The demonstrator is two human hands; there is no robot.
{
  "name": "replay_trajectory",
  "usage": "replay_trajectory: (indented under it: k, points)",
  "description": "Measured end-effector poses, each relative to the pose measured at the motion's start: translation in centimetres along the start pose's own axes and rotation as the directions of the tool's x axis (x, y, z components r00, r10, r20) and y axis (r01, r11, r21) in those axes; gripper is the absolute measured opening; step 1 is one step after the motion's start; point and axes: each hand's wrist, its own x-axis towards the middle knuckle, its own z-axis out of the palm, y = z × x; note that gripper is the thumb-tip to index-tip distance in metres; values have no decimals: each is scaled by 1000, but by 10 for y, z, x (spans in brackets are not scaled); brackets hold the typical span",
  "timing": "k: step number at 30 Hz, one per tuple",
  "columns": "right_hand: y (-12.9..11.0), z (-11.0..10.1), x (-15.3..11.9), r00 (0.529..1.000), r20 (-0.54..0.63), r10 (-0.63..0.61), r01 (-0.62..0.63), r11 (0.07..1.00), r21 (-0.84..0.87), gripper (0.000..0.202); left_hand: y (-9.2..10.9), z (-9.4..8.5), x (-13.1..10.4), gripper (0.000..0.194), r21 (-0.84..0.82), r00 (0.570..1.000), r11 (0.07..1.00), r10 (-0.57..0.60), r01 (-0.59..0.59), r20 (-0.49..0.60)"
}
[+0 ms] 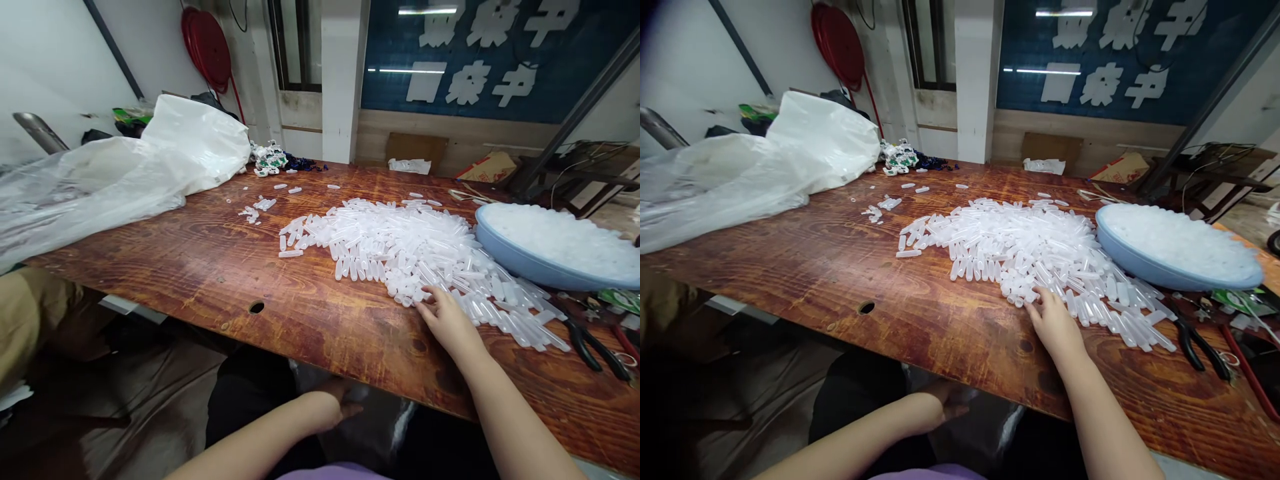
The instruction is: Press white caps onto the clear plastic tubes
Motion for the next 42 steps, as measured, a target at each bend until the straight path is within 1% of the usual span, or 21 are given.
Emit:
replay_trajectory:
  k: [3,5,6,7,8,9,10,11,13,14,16,19,21,23,26,29,31,34,38,40,42]
  points:
    - [-1,8,7,1000,-5,3,-3,999,-54,34,3,-21,-15,48,113,993,993,-51,40,103]
    - [-3,12,7,1000,-24,14,-16,998,-68,30,8,-52,-30,43,140,953,980,93,-138,289]
    - [-3,13,7,999,-39,18,-21,997,-70,28,10,-71,-35,37,88,902,956,230,-279,364]
    - [-3,14,7,998,-52,21,-25,997,-71,28,12,-92,-38,31,24,876,932,329,-361,352]
    - [-3,15,6,998,-63,28,-32,997,-63,28,13,-112,-37,29,41,908,928,352,-370,229]
    - [-3,14,4,997,-75,36,-39,998,-41,29,12,-132,-33,28,150,953,942,303,-300,2]
    - [-3,14,2,995,-91,45,-46,999,-5,31,9,-150,-25,24,306,939,945,202,-112,-278]
    - [-4,12,-2,992,-111,57,-53,998,42,33,5,-166,-15,24,415,850,892,72,179,-521]
    - [-7,9,-12,984,-159,84,-62,989,137,35,-8,-191,7,32,401,723,828,-8,392,-691]
    - [-9,7,-18,979,-185,82,-51,984,170,35,-16,-199,17,33,394,691,802,-32,449,-722]
    - [-10,5,-33,974,-227,26,21,979,202,33,-29,-208,32,33,399,691,785,-50,473,-721]
    - [-7,9,-56,966,-223,-133,186,954,235,33,-39,-206,38,29,440,726,770,-44,462,-687]
    - [-6,15,-70,977,-142,-161,196,938,286,35,-37,-195,33,28,479,761,769,-15,424,-649]
    - [-11,20,-82,992,-32,-121,124,923,364,36,-27,-174,25,26,545,818,772,58,327,-572]
    - [-28,22,-90,991,28,-133,101,860,501,27,-3,-127,8,27,569,899,821,214,46,-382]
    - [-46,17,-87,958,-50,-284,258,767,587,17,19,-82,-10,26,405,893,890,345,-212,-290]
    - [-52,10,-84,922,-85,-377,349,718,603,16,28,-66,-20,23,272,878,912,383,-309,-286]
    - [-52,-3,-83,863,-81,-499,447,678,584,22,35,-67,-33,21,60,896,926,376,-372,-238]
    - [-51,-17,-90,760,1,-650,566,661,492,26,37,-86,-43,20,-180,933,918,360,-355,-6]
    - [-54,-18,-94,798,76,-597,495,723,481,20,38,-89,-45,21,-198,923,910,381,-365,49]
    - [-58,-16,-97,883,160,-441,330,827,455,22,39,-87,-46,22,-138,924,915,383,-378,6]
